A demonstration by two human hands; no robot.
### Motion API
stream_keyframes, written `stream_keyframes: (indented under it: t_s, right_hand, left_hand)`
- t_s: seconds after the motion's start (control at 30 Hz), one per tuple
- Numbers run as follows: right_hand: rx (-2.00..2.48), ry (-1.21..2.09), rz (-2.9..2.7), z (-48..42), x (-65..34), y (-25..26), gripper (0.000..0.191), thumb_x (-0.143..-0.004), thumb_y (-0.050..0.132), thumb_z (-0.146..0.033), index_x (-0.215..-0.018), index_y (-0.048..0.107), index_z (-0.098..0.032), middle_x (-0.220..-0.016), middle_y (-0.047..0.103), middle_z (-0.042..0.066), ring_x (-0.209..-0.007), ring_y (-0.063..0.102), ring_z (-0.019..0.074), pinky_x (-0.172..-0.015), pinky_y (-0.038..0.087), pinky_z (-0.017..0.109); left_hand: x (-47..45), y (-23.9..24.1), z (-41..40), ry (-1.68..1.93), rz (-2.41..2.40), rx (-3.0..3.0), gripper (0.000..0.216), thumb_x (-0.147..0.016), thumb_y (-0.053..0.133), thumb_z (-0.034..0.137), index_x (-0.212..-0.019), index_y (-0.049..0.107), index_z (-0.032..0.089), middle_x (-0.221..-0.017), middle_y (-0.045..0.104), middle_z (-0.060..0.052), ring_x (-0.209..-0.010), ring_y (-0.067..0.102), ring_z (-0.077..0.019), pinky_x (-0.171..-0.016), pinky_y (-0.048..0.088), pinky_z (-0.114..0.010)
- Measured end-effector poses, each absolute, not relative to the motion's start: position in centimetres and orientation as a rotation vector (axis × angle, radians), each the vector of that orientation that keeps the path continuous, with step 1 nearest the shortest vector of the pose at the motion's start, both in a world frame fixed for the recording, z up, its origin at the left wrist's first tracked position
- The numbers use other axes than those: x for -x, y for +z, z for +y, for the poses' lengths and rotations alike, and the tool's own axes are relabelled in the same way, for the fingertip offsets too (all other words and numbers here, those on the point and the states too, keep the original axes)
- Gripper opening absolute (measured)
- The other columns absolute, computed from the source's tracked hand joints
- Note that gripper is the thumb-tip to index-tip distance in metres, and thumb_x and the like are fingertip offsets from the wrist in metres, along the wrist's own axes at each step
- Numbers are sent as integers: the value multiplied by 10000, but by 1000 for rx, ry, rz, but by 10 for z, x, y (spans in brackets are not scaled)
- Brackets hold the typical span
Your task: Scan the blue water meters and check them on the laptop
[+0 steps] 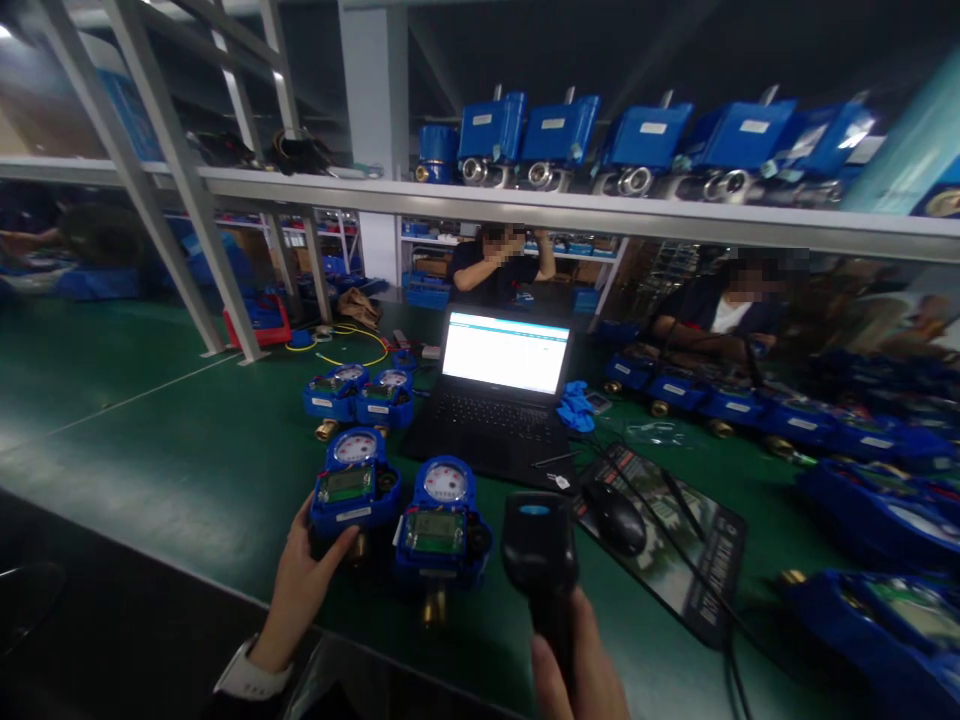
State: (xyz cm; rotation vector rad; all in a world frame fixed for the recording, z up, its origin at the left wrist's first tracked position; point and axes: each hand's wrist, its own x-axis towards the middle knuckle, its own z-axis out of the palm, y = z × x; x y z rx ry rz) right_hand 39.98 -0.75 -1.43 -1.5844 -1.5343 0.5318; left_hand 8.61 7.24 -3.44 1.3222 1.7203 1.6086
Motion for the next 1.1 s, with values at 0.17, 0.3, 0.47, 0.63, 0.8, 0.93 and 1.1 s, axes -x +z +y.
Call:
stream_keyframes:
  t_s: [0.17,0.3,0.47,0.63,0.8,0.93,1.1]
  right_hand:
    - [1755,193,-1703,32,-409,-23,485,-857,443,-436,-1270,531,-197,-1101,663,107,-999,639,263,-851,534,393]
    - [1792,122,-1792,49,-411,-32,453,-856,464,-377,-1249,563,-174,-1025,649,111,-950,629,253,-840,532,385]
    - [1807,-64,-1765,90,-463,-5,545,-885,443,-500,-1304,529,-163,-1210,576,142,-1127,557,281,-974,464,442]
    - [1951,-181,-1671,143,-523,-20,553,-800,532,-461,-1267,565,-167,-1272,528,172,-1168,542,324,-983,446,495]
    - [1916,-129,-1682,152,-535,-55,507,-809,498,-438,-1253,585,-210,-1265,542,124,-1131,579,272,-953,490,429]
    - [1900,-264,-1636,148,-532,-61,498,-820,474,-465,-1241,600,-231,-1270,552,108,-1111,586,273,-906,522,423]
    - [1892,-308,-1671,148,-534,-64,500,-826,438,-446,-1216,626,-196,-1255,565,130,-1088,593,287,-910,518,444]
  left_hand:
    - [-86,-32,72,1572,1739,-1265,932,-677,659,643,-1385,378,107,-1333,490,-190,-1228,476,-341,-1070,348,-519]
    - [-85,-29,74,1531,1789,-1209,1044,-596,656,713,-1371,390,66,-1308,502,-210,-1217,476,-367,-1076,333,-532]
    - [-84,-28,77,1463,1819,-1178,1110,-549,645,749,-1380,380,63,-1319,495,-218,-1225,468,-381,-1072,331,-544]
    - [-83,-32,78,1475,1813,-1171,1103,-547,637,757,-1372,386,68,-1315,499,-213,-1205,485,-370,-1077,330,-538]
    - [-80,-36,78,1474,1825,-1153,1121,-528,642,756,-1360,385,50,-1323,487,-228,-1225,464,-386,-1085,318,-545]
    - [-80,-40,79,1492,1810,-1152,1082,-547,651,739,-1355,384,71,-1311,498,-216,-1215,476,-375,-1078,331,-542]
    - [-79,-42,78,1489,1808,-1112,1045,-553,664,733,-1359,396,125,-1321,503,-181,-1208,484,-365,-1078,332,-542]
